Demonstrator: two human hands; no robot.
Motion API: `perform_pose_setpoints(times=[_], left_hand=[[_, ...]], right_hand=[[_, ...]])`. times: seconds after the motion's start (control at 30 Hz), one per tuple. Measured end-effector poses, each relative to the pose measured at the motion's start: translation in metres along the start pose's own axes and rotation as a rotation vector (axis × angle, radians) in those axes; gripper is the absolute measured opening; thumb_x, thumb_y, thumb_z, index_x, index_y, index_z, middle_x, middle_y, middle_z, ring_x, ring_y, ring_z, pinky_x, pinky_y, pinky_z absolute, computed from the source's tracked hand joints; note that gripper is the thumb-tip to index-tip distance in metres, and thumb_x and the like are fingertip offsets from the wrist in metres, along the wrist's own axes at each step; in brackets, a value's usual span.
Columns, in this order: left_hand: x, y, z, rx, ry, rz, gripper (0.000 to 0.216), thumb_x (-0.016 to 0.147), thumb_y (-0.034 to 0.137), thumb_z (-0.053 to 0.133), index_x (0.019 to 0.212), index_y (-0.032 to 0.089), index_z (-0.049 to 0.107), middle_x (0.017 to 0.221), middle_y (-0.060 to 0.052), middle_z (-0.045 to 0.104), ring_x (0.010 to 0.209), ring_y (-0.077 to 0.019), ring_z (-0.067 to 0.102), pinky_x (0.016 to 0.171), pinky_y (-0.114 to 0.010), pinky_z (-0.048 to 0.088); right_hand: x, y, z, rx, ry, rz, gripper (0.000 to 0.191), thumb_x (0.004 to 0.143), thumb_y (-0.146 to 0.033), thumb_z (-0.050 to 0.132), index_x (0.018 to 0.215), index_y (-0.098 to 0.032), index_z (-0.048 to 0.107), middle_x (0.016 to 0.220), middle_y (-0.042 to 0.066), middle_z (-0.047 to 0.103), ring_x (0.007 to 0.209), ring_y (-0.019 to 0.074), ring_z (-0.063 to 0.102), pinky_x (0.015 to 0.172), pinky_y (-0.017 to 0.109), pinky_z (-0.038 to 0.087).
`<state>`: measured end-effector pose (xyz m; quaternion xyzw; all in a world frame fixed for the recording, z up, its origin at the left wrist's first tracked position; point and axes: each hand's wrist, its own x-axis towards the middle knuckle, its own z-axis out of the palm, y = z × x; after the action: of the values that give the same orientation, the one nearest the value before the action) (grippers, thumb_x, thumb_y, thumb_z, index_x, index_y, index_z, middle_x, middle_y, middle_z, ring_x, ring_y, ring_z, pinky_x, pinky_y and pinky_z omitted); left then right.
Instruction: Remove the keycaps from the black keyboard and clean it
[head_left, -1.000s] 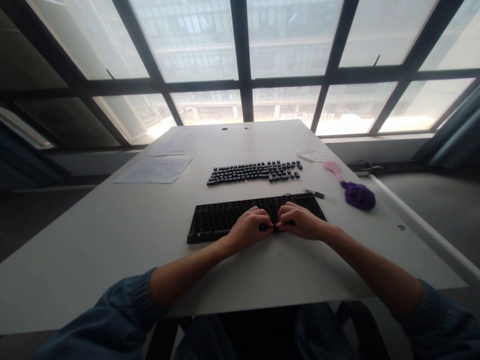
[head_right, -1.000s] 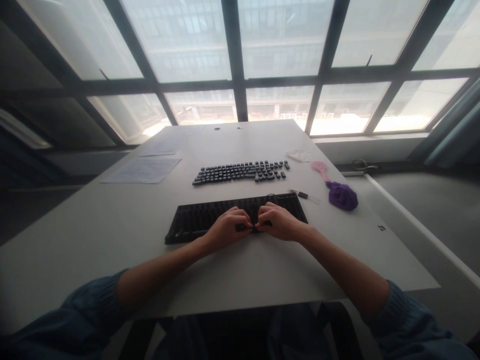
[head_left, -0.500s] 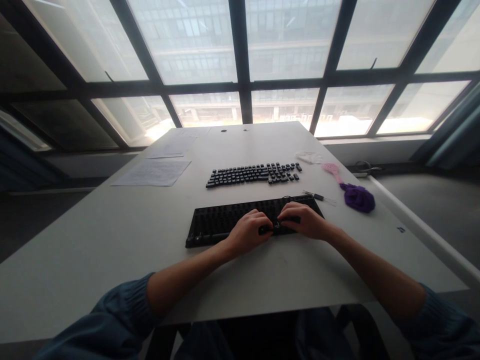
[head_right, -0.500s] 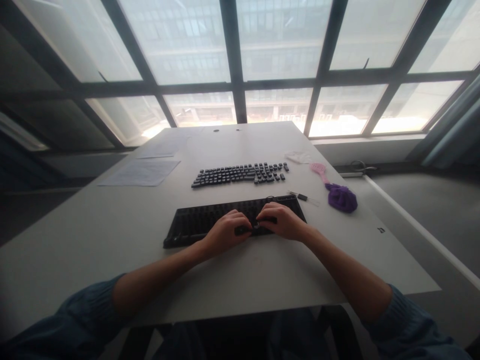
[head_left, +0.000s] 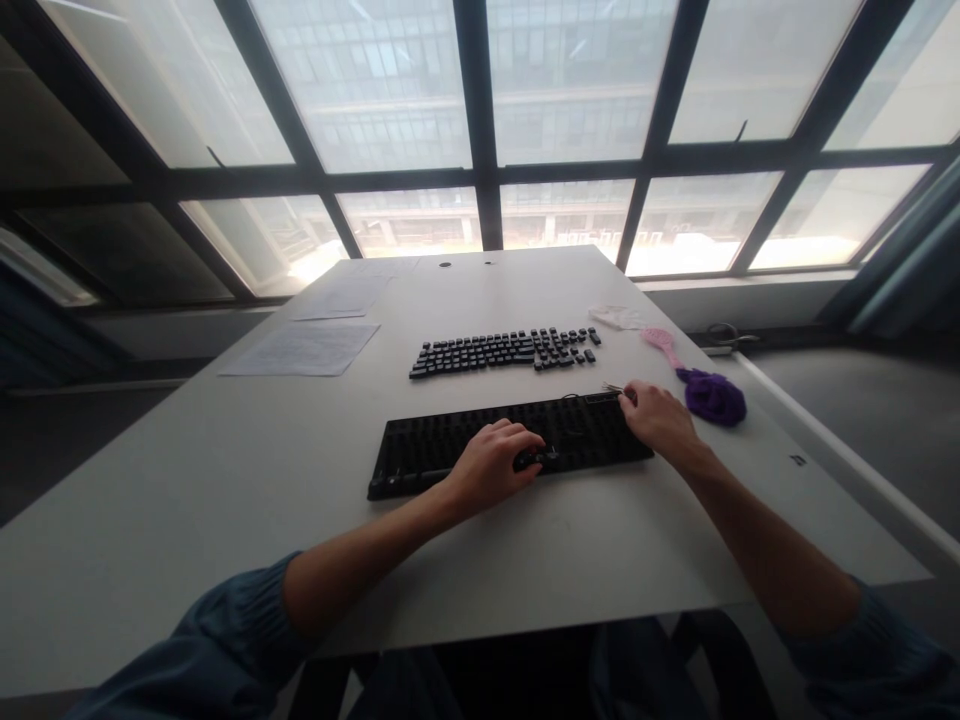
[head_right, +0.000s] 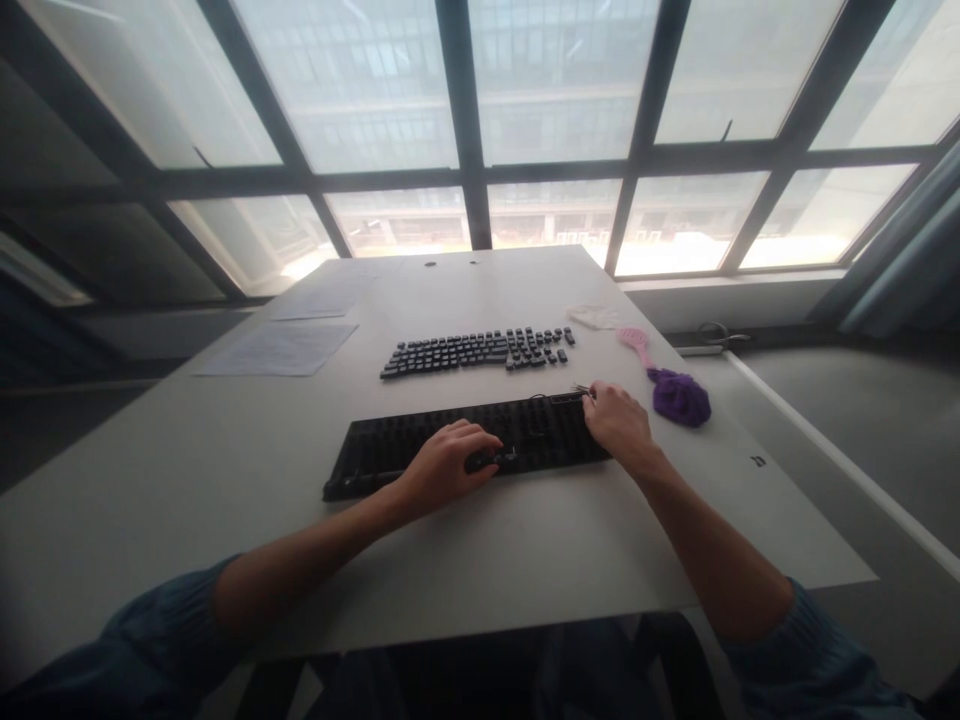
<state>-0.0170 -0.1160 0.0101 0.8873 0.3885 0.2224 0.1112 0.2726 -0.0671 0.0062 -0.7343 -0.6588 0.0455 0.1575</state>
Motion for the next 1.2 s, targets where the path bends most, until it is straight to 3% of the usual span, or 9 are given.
perform_pose_setpoints(times=[0.27,0.53,0.67,0.8,1.0,1.2], left_hand=[[0.000,-0.001,-0.006,0.055,-0.083,-0.025,0.026,0.080,0.025,0.070,0.107,0.023,0.069,0.098,-0.002,0.072,0.096,-0.0217,0.062,0.087,-0.033,0.045],[0.002,0.002,-0.032,0.197,-0.230,-0.099,0.025,0.080,0.034,0.070,0.103,0.025,0.071,0.097,-0.003,0.072,0.093,-0.0232,0.065,0.081,-0.032,0.047],[0.005,0.000,-0.045,0.177,-0.223,-0.155,0.028,0.082,0.047,0.067,0.099,0.025,0.073,0.093,-0.003,0.073,0.088,-0.0221,0.066,0.074,-0.030,0.047],[0.013,-0.015,-0.060,0.102,-0.151,-0.225,0.028,0.084,0.047,0.064,0.095,0.024,0.074,0.087,-0.002,0.074,0.079,-0.0192,0.066,0.067,-0.027,0.046],[0.065,-0.054,-0.062,-0.003,-0.021,-0.228,0.022,0.081,0.038,0.066,0.091,0.022,0.077,0.087,-0.002,0.076,0.076,-0.0165,0.067,0.072,-0.025,0.050],[0.131,-0.071,-0.026,0.093,0.048,-0.284,0.016,0.080,0.031,0.070,0.092,0.023,0.079,0.090,-0.003,0.077,0.087,-0.0202,0.069,0.084,-0.030,0.051]], right_hand=[[0.003,-0.003,0.005,0.039,-0.026,-0.068,0.031,0.094,-0.034,0.048,0.099,-0.015,0.072,0.096,0.015,0.074,0.092,0.0273,0.068,0.079,0.033,0.044],[-0.005,-0.016,0.005,0.135,-0.025,-0.181,0.026,0.093,-0.029,0.051,0.093,-0.014,0.073,0.088,0.012,0.074,0.081,0.0227,0.067,0.075,0.029,0.043],[-0.006,-0.015,0.007,0.142,-0.014,-0.208,0.026,0.094,-0.030,0.051,0.092,-0.014,0.072,0.088,0.012,0.074,0.081,0.0223,0.067,0.074,0.029,0.043],[-0.002,-0.010,0.005,0.148,0.076,-0.191,0.025,0.092,-0.029,0.054,0.104,-0.015,0.071,0.095,0.011,0.073,0.087,0.0234,0.066,0.078,0.031,0.044],[0.030,-0.022,0.003,0.225,0.207,-0.365,0.016,0.087,-0.022,0.062,0.100,-0.018,0.070,0.095,0.007,0.071,0.089,0.0216,0.063,0.084,0.032,0.045],[0.081,-0.056,0.017,0.153,0.091,-0.521,0.013,0.086,-0.018,0.067,0.098,-0.019,0.072,0.102,0.007,0.069,0.103,0.0231,0.057,0.092,0.032,0.042]])
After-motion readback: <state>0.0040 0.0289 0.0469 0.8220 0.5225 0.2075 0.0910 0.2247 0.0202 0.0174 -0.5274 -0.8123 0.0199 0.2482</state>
